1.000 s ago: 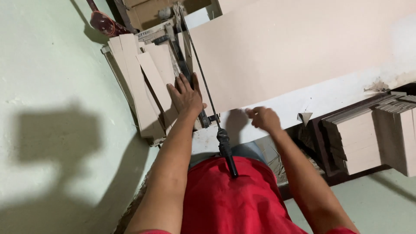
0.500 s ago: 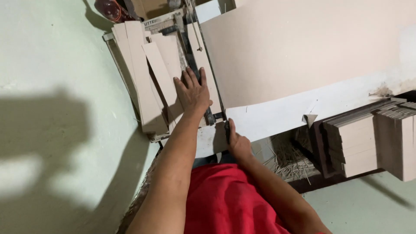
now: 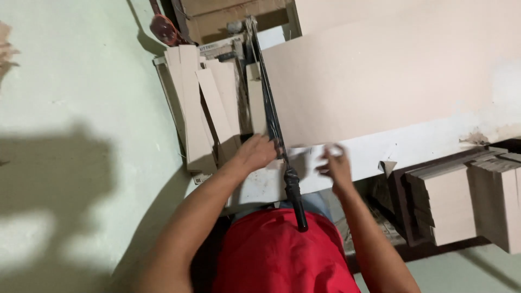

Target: The person uses a manual paper cutter to trim large sheets of paper into smaller, uniform strips. They repeatedly position the paper against the guide, pull down the cutting lever, and remove the cut pieces. After cutting a batch, the person stacks the strips and places them on a nearby shelf.

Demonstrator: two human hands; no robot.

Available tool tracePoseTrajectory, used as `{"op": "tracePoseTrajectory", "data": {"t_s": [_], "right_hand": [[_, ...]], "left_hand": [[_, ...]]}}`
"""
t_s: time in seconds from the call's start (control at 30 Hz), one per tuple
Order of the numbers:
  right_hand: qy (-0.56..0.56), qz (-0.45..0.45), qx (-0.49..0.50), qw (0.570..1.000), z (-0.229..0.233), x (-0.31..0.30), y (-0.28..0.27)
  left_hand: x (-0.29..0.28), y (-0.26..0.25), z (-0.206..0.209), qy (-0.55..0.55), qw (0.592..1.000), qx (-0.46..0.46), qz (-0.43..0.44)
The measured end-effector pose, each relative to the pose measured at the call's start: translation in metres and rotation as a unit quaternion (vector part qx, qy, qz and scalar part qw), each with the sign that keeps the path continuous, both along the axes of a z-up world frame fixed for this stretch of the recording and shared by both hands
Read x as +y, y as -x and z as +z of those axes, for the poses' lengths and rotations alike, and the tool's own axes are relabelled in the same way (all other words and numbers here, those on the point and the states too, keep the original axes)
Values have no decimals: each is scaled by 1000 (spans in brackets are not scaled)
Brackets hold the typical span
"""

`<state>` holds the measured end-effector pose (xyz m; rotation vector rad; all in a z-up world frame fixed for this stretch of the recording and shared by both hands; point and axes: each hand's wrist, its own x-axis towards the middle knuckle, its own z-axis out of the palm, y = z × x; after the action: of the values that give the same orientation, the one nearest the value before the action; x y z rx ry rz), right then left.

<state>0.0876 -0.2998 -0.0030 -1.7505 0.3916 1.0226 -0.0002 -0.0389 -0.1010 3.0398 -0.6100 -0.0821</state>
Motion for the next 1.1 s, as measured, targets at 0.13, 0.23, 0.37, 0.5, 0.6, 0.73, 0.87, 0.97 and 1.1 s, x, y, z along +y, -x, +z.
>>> {"op": "tracePoseTrajectory", "data": {"t_s": [0.13,0.23,0.37,0.5,0.6,0.73,0.87,0.97,1.1], "right_hand": [[-25,-231,57,971,-55,-15,-39],[-110,-272,89,952,-44,-19,-46],[-108,-235,52,964,-86,-67,-25],[-63,-165,55,983,-70,-21,-12],[-74,-136,-5,988,-75,2,-13],[-38,-82,-9,996,-58,8,-24],[54,154,22,986,-54,-1,-36],[231,407,-98,878,-35,25,-22],[226,418,-135,870,166,90,26]], "left_hand": [[41,27,26,9,996,92,-13],[70,34,20,-67,970,232,4],[74,14,107,-11,975,218,41],[55,-8,92,4,982,157,101],[37,-46,123,6,958,208,196],[17,-81,106,17,886,318,336],[10,-90,66,-70,851,384,351],[6,-90,80,-109,853,370,351],[10,-86,61,-106,852,383,342]]}}
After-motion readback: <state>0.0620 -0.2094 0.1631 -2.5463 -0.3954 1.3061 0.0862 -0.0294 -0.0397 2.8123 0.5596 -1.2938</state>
